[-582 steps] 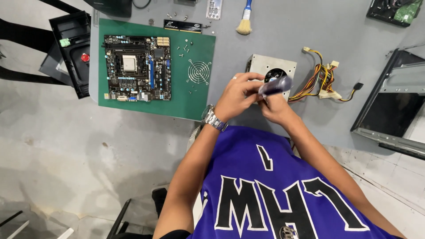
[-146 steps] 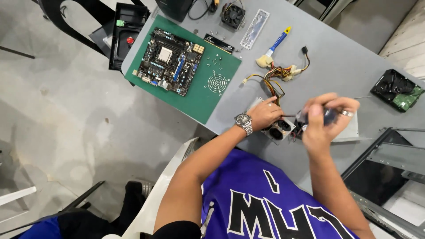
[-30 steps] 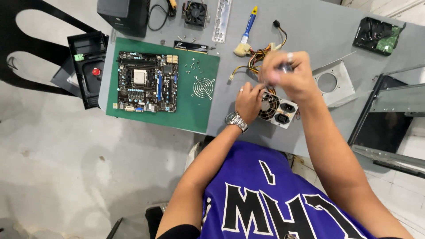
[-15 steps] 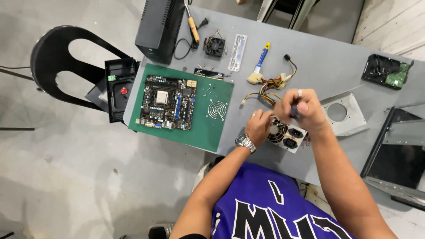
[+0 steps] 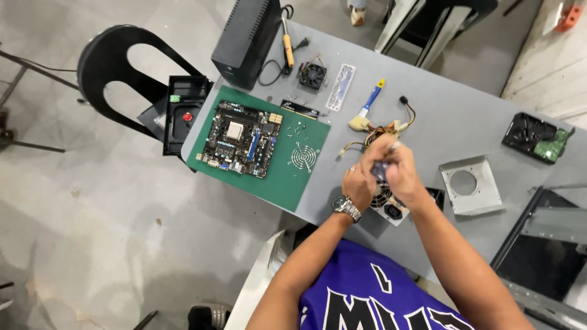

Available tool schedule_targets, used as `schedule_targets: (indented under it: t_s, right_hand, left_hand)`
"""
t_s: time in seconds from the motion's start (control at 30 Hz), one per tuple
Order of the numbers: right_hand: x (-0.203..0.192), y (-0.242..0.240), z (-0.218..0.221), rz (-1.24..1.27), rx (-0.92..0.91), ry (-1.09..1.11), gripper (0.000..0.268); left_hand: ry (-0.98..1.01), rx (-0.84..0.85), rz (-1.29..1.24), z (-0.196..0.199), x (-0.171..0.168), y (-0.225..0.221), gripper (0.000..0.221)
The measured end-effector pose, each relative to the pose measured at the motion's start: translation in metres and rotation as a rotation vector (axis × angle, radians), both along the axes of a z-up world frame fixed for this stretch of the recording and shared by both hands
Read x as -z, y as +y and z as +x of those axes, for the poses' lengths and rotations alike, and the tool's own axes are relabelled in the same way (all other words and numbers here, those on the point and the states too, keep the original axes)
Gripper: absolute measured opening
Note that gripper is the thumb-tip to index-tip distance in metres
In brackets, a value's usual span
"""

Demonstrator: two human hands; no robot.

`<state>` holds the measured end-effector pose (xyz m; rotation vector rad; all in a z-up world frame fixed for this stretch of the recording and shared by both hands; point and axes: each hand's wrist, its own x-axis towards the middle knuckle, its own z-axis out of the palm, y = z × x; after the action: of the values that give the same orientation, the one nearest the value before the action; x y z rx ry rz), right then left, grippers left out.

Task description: Cleaning a heatsink with a brush and reassembling a computer power supply unit using a screwdriver.

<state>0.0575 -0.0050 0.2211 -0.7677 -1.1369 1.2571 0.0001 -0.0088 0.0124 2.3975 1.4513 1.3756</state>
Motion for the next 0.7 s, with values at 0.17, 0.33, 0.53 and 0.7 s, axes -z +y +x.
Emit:
schedule_targets:
  t_s: [0.17,0.33,0.53,0.7]
  right_hand:
    - [0.003,0.003,0.008,0.316,0.218,-0.225,0.041]
    - [-0.017,0.003,0.012,0.128,0.117,-0.100,0.044]
    - [-0.029,0.005,0.008,0.150,-0.084,-0.048,0.046]
    - [0.003,-0.004,0.021,0.370,0.181,-0.316,0.036]
  left_hand:
    - [0.176,-0.118,-0.154,0.011,0.021,-0.007,0.015]
    - [0.175,-0.175,-0.084,0.011,-0.005,-0.010,0.022]
    - [0.172,-0.179,0.060,0.018,0.020,-0.004,0.019]
    - [0.136,-0.166,0.036,0.021,0.019,-0.002,0.020]
